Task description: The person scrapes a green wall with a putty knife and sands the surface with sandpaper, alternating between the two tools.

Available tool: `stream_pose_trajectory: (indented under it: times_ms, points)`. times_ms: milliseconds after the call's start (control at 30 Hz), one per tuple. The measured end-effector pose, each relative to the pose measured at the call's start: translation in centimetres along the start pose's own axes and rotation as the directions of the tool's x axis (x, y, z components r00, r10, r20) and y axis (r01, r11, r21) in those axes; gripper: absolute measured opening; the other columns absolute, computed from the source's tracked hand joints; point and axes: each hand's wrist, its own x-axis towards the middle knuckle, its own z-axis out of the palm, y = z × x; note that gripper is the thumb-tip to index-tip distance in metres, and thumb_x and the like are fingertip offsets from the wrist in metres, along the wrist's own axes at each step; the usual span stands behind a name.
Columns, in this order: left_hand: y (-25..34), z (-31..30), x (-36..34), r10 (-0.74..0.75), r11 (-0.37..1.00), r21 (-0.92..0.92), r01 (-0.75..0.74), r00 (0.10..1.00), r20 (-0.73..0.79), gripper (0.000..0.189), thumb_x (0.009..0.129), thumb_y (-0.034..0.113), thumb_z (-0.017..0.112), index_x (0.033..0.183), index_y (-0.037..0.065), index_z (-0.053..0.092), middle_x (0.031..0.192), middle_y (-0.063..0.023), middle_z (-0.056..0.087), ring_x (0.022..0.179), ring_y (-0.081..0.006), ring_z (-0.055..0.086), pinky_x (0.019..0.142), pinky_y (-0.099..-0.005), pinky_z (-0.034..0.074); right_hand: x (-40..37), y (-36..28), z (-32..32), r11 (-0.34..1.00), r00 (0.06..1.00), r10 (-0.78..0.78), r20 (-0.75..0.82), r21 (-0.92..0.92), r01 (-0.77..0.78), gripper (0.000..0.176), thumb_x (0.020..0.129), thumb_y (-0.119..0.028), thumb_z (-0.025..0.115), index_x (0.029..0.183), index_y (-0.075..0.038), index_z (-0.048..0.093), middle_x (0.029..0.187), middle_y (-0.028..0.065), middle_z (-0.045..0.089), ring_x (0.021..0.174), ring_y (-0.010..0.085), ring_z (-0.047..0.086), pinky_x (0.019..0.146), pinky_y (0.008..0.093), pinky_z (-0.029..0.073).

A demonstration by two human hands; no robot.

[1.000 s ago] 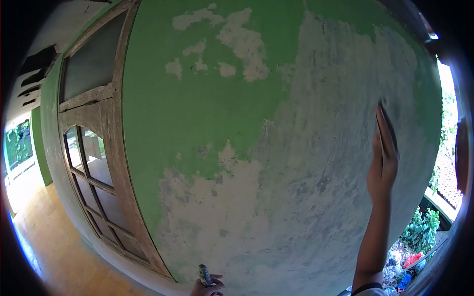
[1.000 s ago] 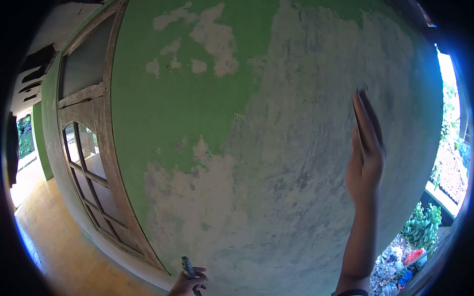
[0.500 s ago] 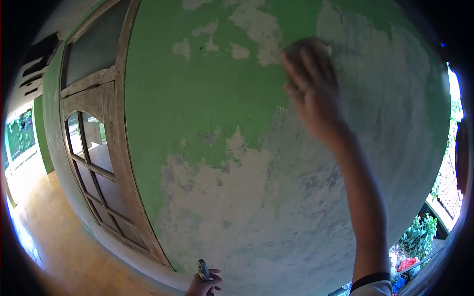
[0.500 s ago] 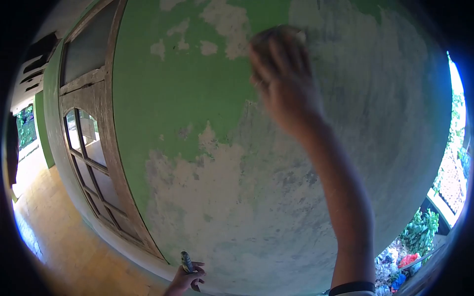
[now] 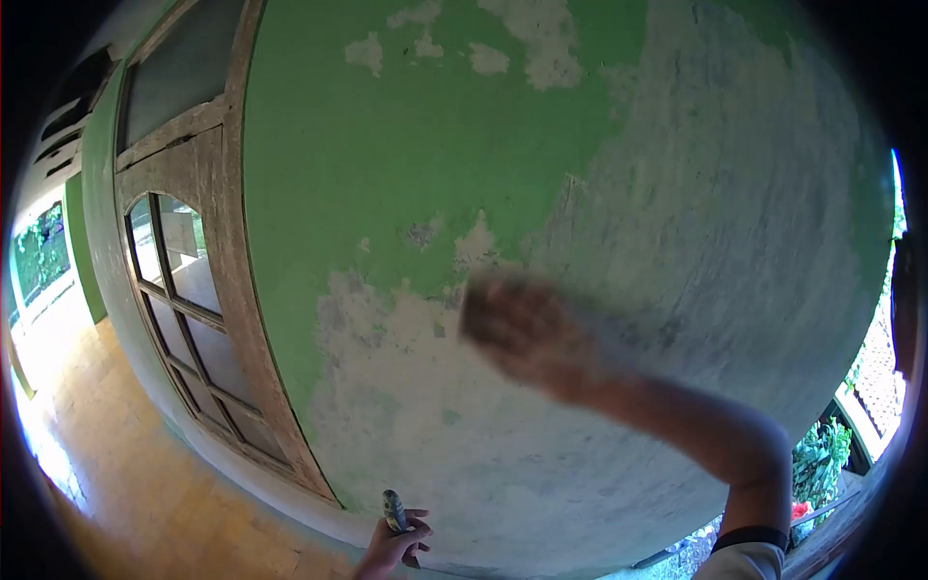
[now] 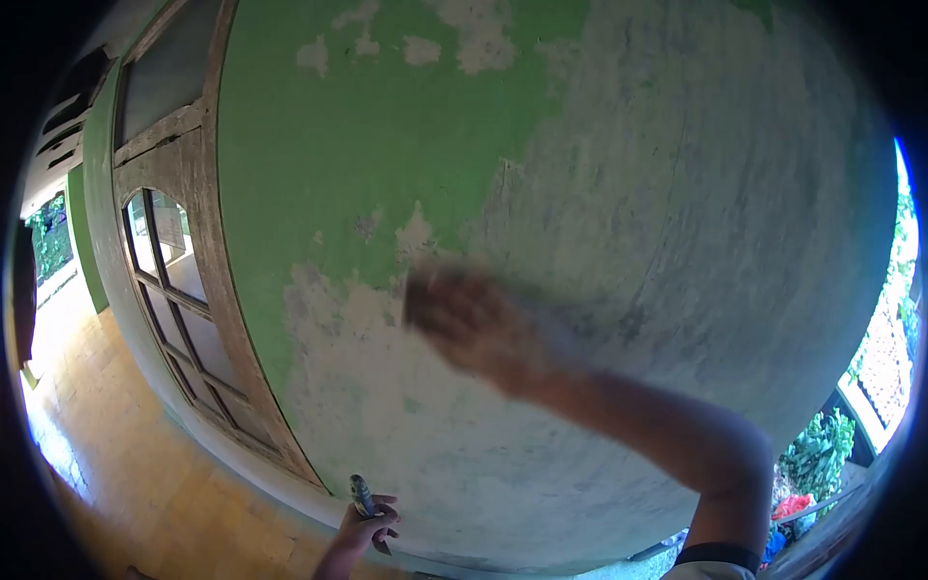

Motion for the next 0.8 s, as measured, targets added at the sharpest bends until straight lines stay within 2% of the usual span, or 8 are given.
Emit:
stream_pose_trajectory:
  times_ms: [67,167,233,333,400,533,633,800]
  points:
    - [0.0,-0.2,-0.1,-0.011,1.0,0.004,0.011,1.0,-0.011,0.038,0.077,0.0,0.063,0.112,-0.006,0.051,0.076,-0.0085,0.06,0.047,-0.0077,0.049,0.058,-0.0348,0.056,-0.2,5.6,-2.5,0.954,0.959,0.264,-0.105,0.174,-0.244,0.057,0.086,-0.02,0.051,0.14,-0.017,0.032,0.15,0.0087,0.016,0.138,0.0295,0.013,0.111,0.0471,0.01]
    - [0.3,-0.2,-0.1,-0.003,1.0,0.003,0.003,1.0,-0.023,0.039,0.078,0.001,0.063,0.114,-0.007,0.05,0.078,-0.0087,0.061,0.048,-0.0074,0.05,0.059,-0.0341,0.056,-2.8,16.5,-4.5,0.916,0.811,0.322,-0.488,-0.057,-0.398,0.051,0.083,-0.016,0.054,0.133,-0.011,0.043,0.141,0.0139,0.035,0.131,0.0331,0.03,0.106,0.0471,0.021]
    - [0.0,-0.4,-0.1,-0.006,1.0,0.0,0.006,1.0,-0.02,0.039,0.078,0.001,0.062,0.114,-0.008,0.049,0.077,-0.009,0.061,0.048,-0.0073,0.05,0.058,-0.0339,0.056,-4.5,19.1,-8.0,0.651,0.577,0.737,-0.352,0.14,-0.746,0.045,0.095,-0.021,0.042,0.138,-0.01,0.035,0.148,0.0108,0.02,0.138,0.0325,0.009,0.112,0.0409,0.007]
    - [-0.2,-0.5,0.4,-0.011,0.999,-0.043,0.01,1.0,-0.02,0.04,0.078,0.0,0.062,0.114,-0.009,0.048,0.076,-0.0091,0.06,0.047,-0.0074,0.049,0.058,-0.034,0.056,-5.9,20.8,-6.3,0.644,0.467,0.749,-0.471,0.35,-0.68,0.046,0.094,-0.021,0.042,0.136,-0.004,0.035,0.147,0.0122,0.024,0.138,0.0302,0.009,0.112,0.0397,0.007]
    - [0.2,-0.2,0.9,-0.031,0.999,-0.026,0.031,1.0,-0.002,0.039,0.078,0.0,0.062,0.114,-0.009,0.048,0.076,-0.0089,0.06,0.046,-0.0073,0.049,0.057,-0.0339,0.056,-4.2,17.1,-4.7,0.646,0.577,0.615,-0.537,-0.077,-0.759,0.045,0.095,-0.021,0.04,0.136,-0.002,0.036,0.144,0.0132,0.029,0.138,0.0301,0.01,0.111,0.0412,0.008]
    - [0.2,0.7,2.6,-0.027,0.999,0.029,0.026,0.999,0.03,0.035,0.077,-0.001,0.061,0.11,-0.005,0.05,0.073,-0.009,0.058,0.044,-0.008,0.047,0.054,-0.0339,0.055,-1.6,6.0,-1.4,0.808,0.701,0.576,-0.421,0.162,-0.566,0.053,0.085,-0.024,0.051,0.135,-0.013,0.039,0.144,0.0122,0.029,0.132,0.037,0.027,0.106,0.0541,0.02]
    - [0.9,2.2,3.4,-0.026,0.999,0.045,0.023,0.997,0.069,0.034,0.077,-0.002,0.061,0.109,-0.004,0.051,0.073,-0.0089,0.058,0.044,-0.008,0.047,0.053,-0.033,0.054,-2.3,-3.3,1.6,0.928,0.937,0.342,-0.067,0.179,-0.326,0.058,0.084,-0.029,0.046,0.139,-0.016,0.032,0.145,0.0093,0.027,0.136,0.0303,0.018,0.11,0.0508,0.012]
    - [1.2,2.4,3.9,-0.025,0.997,0.075,0.016,0.992,0.124,0.032,0.077,-0.002,0.06,0.108,-0.004,0.052,0.073,-0.0083,0.058,0.043,-0.0076,0.046,0.053,-0.0324,0.054,-7.5,-8.9,5.7,0.997,0.998,-0.04,-0.038,0.059,0.043,0.054,0.085,-0.03,0.045,0.137,-0.018,0.034,0.143,0.0045,0.031,0.134,0.0251,0.025,0.11,0.0436,0.02]
